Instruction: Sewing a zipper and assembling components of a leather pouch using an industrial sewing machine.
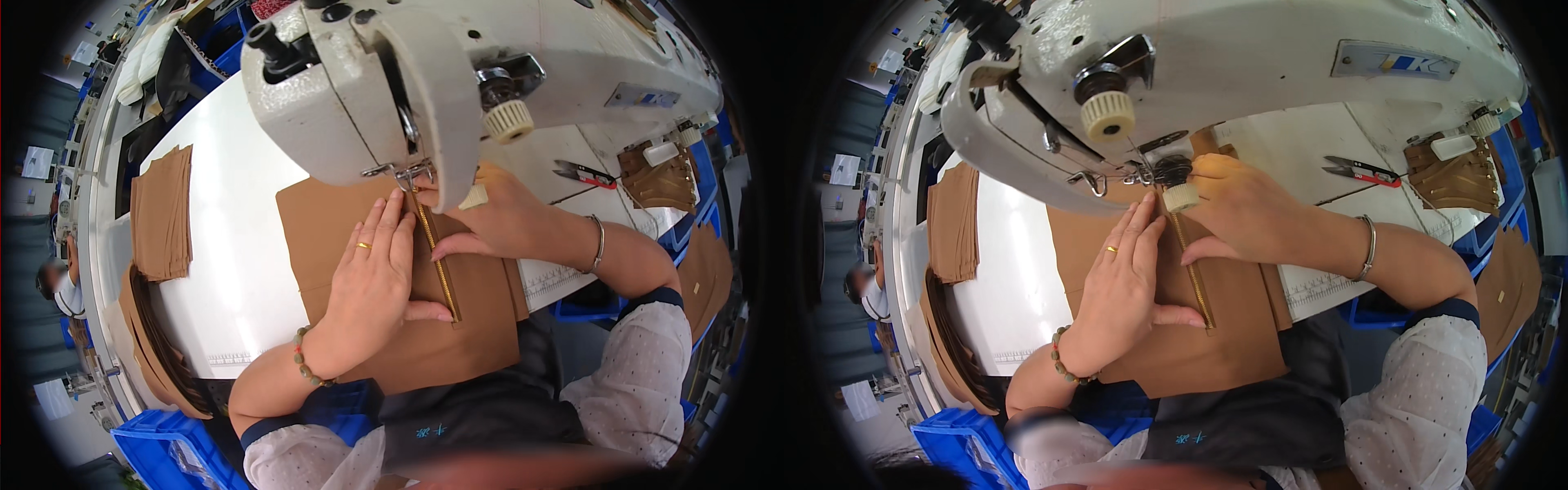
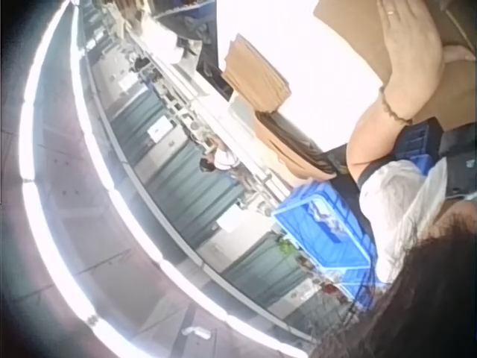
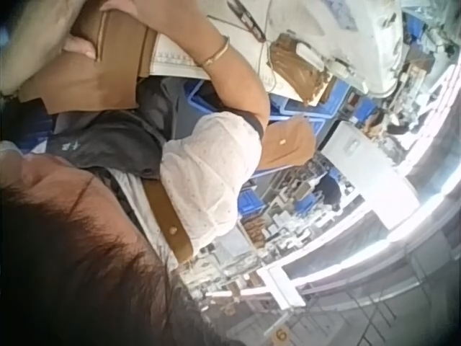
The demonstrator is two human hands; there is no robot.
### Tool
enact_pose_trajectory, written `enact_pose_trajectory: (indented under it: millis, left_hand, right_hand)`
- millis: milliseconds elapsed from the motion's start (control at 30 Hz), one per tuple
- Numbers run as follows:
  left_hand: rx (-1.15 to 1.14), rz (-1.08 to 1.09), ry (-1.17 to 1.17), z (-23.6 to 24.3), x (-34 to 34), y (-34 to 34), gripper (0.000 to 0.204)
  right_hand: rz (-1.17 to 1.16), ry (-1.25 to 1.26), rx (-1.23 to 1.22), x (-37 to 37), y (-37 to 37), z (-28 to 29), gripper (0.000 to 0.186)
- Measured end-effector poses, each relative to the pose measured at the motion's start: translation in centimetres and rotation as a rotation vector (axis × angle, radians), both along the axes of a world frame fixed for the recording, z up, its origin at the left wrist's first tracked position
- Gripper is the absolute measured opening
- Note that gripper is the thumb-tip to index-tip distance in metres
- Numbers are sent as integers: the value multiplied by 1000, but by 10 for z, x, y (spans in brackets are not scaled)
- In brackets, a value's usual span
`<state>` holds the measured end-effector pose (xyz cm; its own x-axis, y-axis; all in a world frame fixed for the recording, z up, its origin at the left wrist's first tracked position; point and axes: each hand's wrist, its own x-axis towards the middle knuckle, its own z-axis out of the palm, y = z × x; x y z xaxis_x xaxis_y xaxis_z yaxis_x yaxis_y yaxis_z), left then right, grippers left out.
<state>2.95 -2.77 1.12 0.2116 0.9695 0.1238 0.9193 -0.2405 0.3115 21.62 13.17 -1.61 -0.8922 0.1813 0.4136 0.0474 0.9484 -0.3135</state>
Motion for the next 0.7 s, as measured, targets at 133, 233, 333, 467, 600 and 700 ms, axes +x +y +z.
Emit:
enact_pose_trajectory:
  millis: [133,233,333,467,600,700]
  left_hand:
    - [0,3,-45,-1,1,1,118]
    - [23,6,19,-1,1,2,122]
    - [25,-2,52,-1,1,3,124]
    - [33,-13,70,2,0,5,124]
    - [12,-14,96,4,-1,6,123]
    - [15,-18,103,4,-1,6,123]
  right_hand:
    - [-21,87,62,-2,-1,1,59]
    - [-22,16,-9,-2,-2,2,64]
    - [-22,33,22,-3,-3,1,65]
    - [-26,47,75,-5,-2,0,64]
    - [-29,17,72,-4,-2,0,61]
    - [-32,15,63,-3,-3,1,61]
